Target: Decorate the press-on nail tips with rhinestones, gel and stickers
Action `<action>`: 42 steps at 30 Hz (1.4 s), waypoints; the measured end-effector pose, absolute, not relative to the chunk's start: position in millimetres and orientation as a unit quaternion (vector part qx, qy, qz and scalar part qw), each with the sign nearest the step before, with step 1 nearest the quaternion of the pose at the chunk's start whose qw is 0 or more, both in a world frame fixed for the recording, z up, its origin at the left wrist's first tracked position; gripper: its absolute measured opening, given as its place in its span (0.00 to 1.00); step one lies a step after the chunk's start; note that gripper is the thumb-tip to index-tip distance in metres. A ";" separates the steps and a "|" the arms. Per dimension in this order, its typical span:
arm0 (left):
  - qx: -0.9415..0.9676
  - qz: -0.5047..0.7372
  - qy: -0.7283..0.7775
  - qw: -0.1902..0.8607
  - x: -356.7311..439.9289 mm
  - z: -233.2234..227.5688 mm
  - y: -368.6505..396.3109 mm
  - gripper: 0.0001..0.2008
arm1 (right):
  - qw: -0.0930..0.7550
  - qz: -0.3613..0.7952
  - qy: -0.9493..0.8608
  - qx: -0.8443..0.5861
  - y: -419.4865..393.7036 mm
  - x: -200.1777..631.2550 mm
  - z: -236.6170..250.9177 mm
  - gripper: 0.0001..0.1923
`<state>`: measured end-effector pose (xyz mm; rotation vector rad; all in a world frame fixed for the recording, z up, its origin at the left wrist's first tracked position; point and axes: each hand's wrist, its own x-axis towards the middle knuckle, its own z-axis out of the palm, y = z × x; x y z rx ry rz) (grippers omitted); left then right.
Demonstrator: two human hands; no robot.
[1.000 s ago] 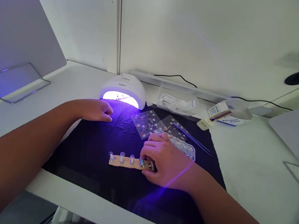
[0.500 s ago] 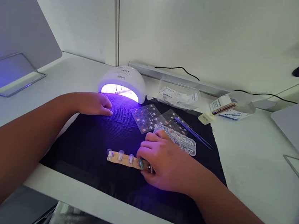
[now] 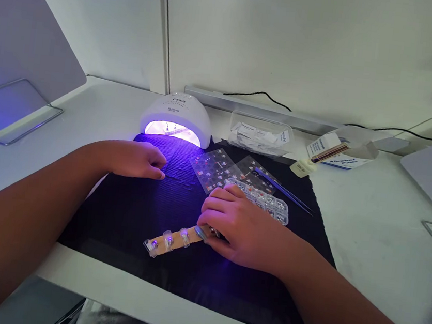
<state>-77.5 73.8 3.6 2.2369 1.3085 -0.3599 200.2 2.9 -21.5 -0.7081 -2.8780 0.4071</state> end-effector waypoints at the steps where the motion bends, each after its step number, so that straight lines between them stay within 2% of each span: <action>1: 0.824 -0.128 0.484 0.265 -79.4 3.0 75.5 0.16 | 0.077 0.133 -0.960 -0.235 3.6 200.4 -22.2 0.07; 4: 0.819 -0.117 0.491 0.271 -85.5 2.0 80.0 0.17 | 0.089 0.137 -0.958 -0.235 5.7 201.3 -24.1 0.07; 9: 0.826 -0.111 0.484 0.267 -88.9 1.2 82.2 0.18 | 0.096 0.147 -0.953 -0.246 7.5 202.1 -29.2 0.20; 20: 0.885 -0.109 0.404 0.206 -51.4 4.1 52.8 0.10 | 0.140 0.084 -0.943 -0.289 9.3 201.0 -36.4 0.23; 23: 0.905 -0.088 0.358 0.213 -41.0 -0.3 47.3 0.03 | 0.140 0.049 -0.932 -0.329 10.2 198.9 -36.2 0.20; 31: 0.917 -0.028 0.290 0.274 -32.6 -10.2 47.7 0.22 | 0.156 -0.025 -0.884 -0.440 9.2 188.3 -35.8 0.07; 34: 0.924 -0.020 0.255 0.285 -31.8 -10.3 49.5 0.24 | 0.164 -0.049 -0.881 -0.441 10.3 191.4 -33.7 0.03; 42: 0.911 -0.045 0.261 0.317 -31.6 -8.8 55.5 0.19 | 0.185 -0.060 -0.872 -0.450 16.5 207.4 -27.4 0.02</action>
